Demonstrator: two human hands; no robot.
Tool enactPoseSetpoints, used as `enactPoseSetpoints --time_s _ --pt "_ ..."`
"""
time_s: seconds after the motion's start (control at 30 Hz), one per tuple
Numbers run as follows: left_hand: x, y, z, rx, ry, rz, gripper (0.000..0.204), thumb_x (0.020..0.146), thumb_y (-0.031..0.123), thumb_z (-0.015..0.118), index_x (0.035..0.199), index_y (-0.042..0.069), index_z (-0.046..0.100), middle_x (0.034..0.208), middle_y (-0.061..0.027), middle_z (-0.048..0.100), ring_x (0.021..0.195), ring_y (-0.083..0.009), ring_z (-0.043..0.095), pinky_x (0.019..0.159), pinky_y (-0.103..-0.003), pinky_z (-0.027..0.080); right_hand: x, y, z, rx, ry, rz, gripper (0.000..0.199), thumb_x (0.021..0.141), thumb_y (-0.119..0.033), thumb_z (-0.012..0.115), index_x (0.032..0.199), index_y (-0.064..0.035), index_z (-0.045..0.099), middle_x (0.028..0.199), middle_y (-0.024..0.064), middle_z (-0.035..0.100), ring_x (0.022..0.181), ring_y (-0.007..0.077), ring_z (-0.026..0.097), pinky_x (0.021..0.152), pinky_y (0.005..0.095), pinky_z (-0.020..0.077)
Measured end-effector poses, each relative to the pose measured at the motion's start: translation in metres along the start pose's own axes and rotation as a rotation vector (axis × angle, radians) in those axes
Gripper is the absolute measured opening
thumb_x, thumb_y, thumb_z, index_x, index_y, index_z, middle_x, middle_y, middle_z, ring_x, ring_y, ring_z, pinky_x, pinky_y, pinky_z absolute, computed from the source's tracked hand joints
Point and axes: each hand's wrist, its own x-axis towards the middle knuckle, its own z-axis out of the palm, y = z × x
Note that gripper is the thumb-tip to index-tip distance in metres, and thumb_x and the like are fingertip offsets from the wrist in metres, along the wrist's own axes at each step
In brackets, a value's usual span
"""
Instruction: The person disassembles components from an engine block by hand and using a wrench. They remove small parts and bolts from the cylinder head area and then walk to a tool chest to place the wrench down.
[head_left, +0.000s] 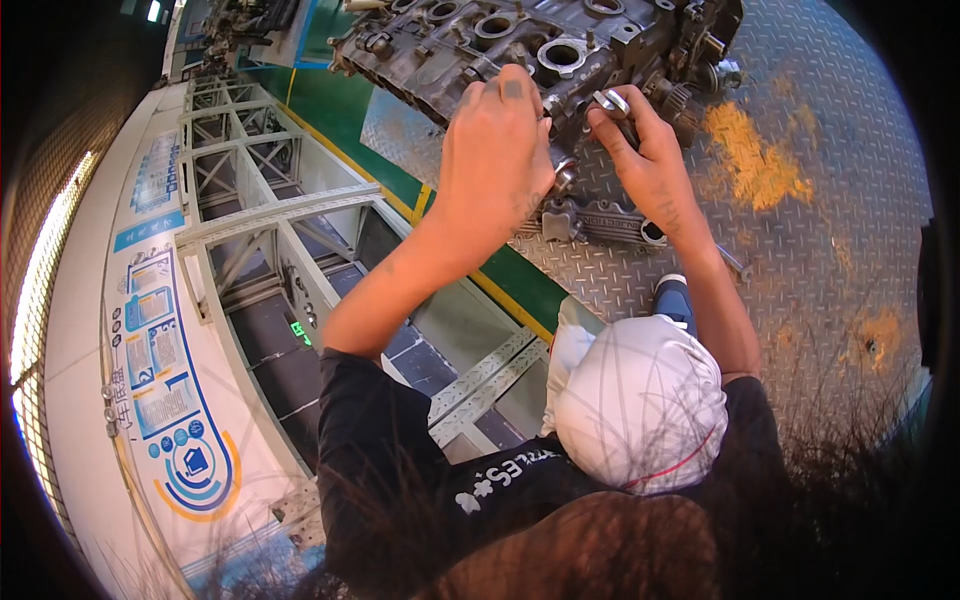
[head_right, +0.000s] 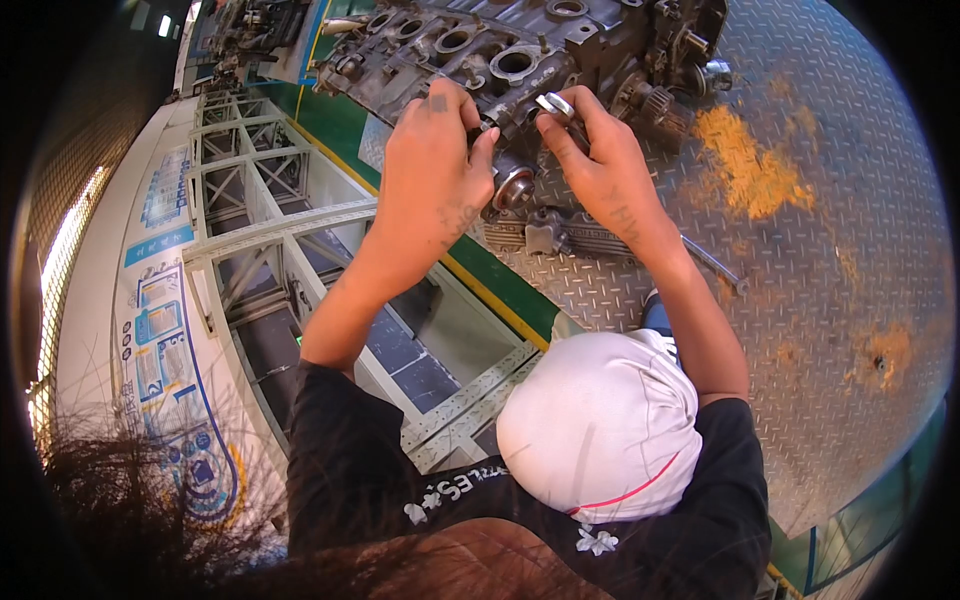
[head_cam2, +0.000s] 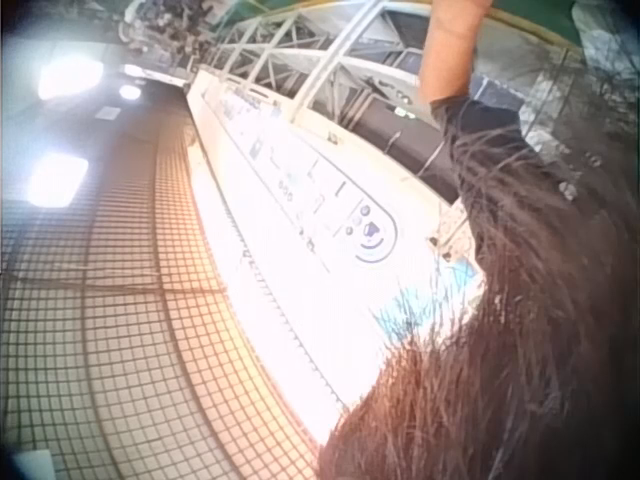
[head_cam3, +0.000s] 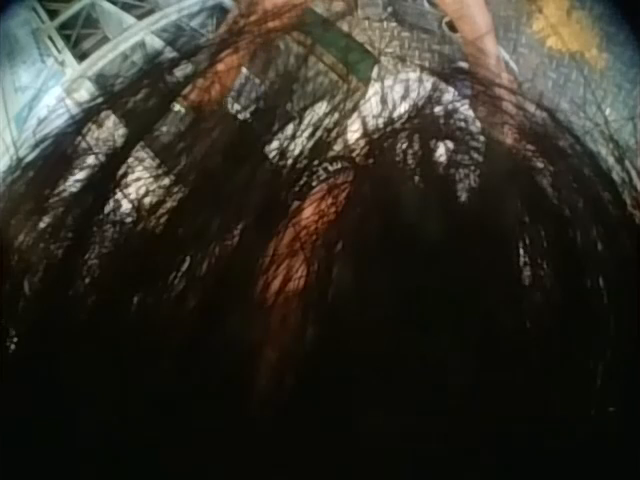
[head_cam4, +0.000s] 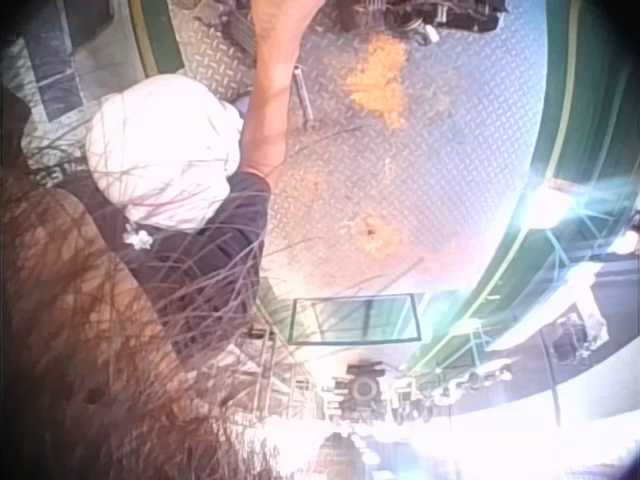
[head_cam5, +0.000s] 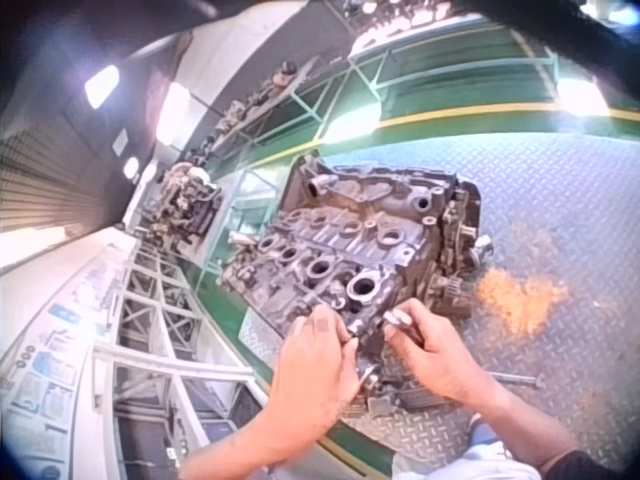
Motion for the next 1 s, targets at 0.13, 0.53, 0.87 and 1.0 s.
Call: enactPoseSetpoints --time_s 0.13,0.53,0.87,1.0 --pt "-0.004 0.002 -0.006 0.036 0.102 0.03 0.028 0.085 0.004 0.075 0.105 0.002 0.055 0.092 -0.0139 0.063 0.095 -0.0367 0.06 0.084 -0.046 0.049 0.001 0.004 0.003 0.033 0.035 -0.022 0.024 0.105 -0.023 0.063 0.111 -0.0006 0.058 0.086 0.0066 0.066 0.078 0.0097 0.054 0.073 0.0289 0.0462" --pt "-0.007 0.018 0.002 0.473 -0.035 0.135 0.036 0.074 0.004 0.073 0.105 0.006 0.055 0.094 -0.0108 0.06 0.1 -0.0278 0.062 0.089 -0.037 0.051 0.0 0.01 -0.001 -0.077 0.01 0.005 0.021 0.104 -0.019 0.064 0.113 -0.001 0.057 0.09 0.0072 0.068 0.084 0.0102 0.059 0.079 0.0292 0.0489" --pt "0.007 0.004 -0.006 -0.054 -0.086 -0.107 0.03 0.084 0.005 0.071 0.107 0.0 0.053 0.091 -0.0225 0.063 0.094 -0.0419 0.063 0.08 -0.05 0.052 0.0 0.018 -0.003 -0.039 0.128 -0.08 0.02 0.104 -0.019 0.063 0.112 -0.0012 0.058 0.082 0.0097 0.064 0.075 0.0128 0.052 0.071 0.0312 0.0471" --pt "-0.008 0.007 -0.001 0.165 0.023 -0.054 0.032 0.083 0.007 0.072 0.11 0.002 0.055 0.097 -0.0179 0.064 0.099 -0.0368 0.064 0.087 -0.045 0.054 -0.001 0.011 0.006 -0.029 0.127 -0.067 0.019 0.104 -0.018 0.063 0.112 -0.0013 0.058 0.083 0.0087 0.063 0.077 0.0123 0.051 0.073 0.0303 0.0473"
